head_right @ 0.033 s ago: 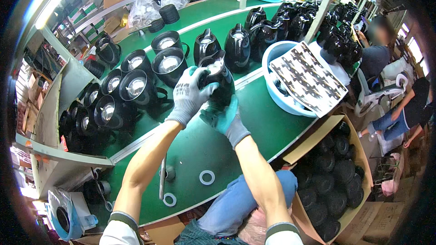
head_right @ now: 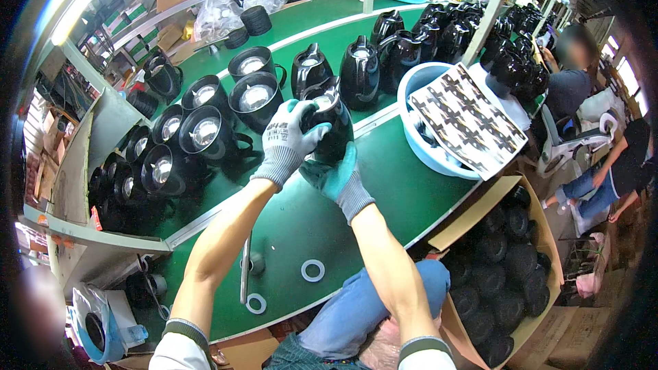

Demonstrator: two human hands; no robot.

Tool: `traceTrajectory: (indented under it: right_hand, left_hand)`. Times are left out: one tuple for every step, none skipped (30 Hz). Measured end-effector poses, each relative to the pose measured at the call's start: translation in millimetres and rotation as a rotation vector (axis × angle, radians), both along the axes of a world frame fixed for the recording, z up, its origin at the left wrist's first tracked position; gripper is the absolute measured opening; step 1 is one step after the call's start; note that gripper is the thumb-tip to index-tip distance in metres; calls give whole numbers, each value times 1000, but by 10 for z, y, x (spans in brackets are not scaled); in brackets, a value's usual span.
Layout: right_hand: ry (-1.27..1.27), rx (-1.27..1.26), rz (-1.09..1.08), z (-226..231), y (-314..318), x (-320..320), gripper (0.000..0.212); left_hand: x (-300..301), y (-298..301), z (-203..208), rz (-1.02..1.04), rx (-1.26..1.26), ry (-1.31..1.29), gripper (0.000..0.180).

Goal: The person assembles black kettles by inserting a metal rod into the base and securing it with a black cap. They repeatedly pick up kettle bodies, insert the rod, and tighten the cap before placing the finished units on the table.

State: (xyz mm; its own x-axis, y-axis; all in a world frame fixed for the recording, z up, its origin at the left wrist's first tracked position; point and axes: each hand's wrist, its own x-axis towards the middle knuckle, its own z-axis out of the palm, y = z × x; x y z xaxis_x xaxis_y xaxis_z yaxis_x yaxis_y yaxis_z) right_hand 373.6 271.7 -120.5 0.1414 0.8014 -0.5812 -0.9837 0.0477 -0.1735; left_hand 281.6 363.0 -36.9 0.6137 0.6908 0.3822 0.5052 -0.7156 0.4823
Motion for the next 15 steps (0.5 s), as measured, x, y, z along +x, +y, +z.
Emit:
traceTrajectory:
  right_hand:
    - [-10,23,-50,-43,120,50,68]
    - [-19,46,-98,-90,226,114,76]
    - [40,141,-113,-173,365,193,75]
    - [99,234,-135,-198,479,261,74]
    - [-114,183,-131,-224,611,302,74]
    - [52,135,-156,-283,726,331,72]
    - [42,105,-176,-357,872,428,71]
    - [32,75,-197,-424,1018,516,70]
    - [28,77,-231,-518,1117,671,74]
    - [20,133,-194,-701,1133,865,76]
    - [2,194,-161,-853,1127,1094,79]
    - [-8,248,-117,-914,1087,1228,82]
    - [-105,-40,73,-583,1076,578,80]
    - [-233,-126,86,-450,912,358,76]
    - [-445,-74,94,-438,680,303,73]
  left_hand:
    - [83,72,-63,-11,39,67,55]
    - [93,140,-161,-43,119,48,58]
    - [33,192,-187,-41,221,35,60]
    - [-34,254,-189,-45,321,22,61]
    - [-109,377,-175,-37,369,-36,63]
    - [-252,474,-104,57,489,-15,64]
    - [-328,538,-83,144,512,95,63]
    - [-386,584,-69,231,534,204,63]
    - [-341,623,-54,252,469,386,63]
    - [-217,640,-23,261,405,554,62]
    - [-71,653,9,242,412,564,61]
    - [9,708,-17,207,464,572,57]
    - [-387,852,-102,268,444,624,53]
    - [-456,841,-105,264,430,607,49]
    - [-478,786,-96,234,446,551,44]
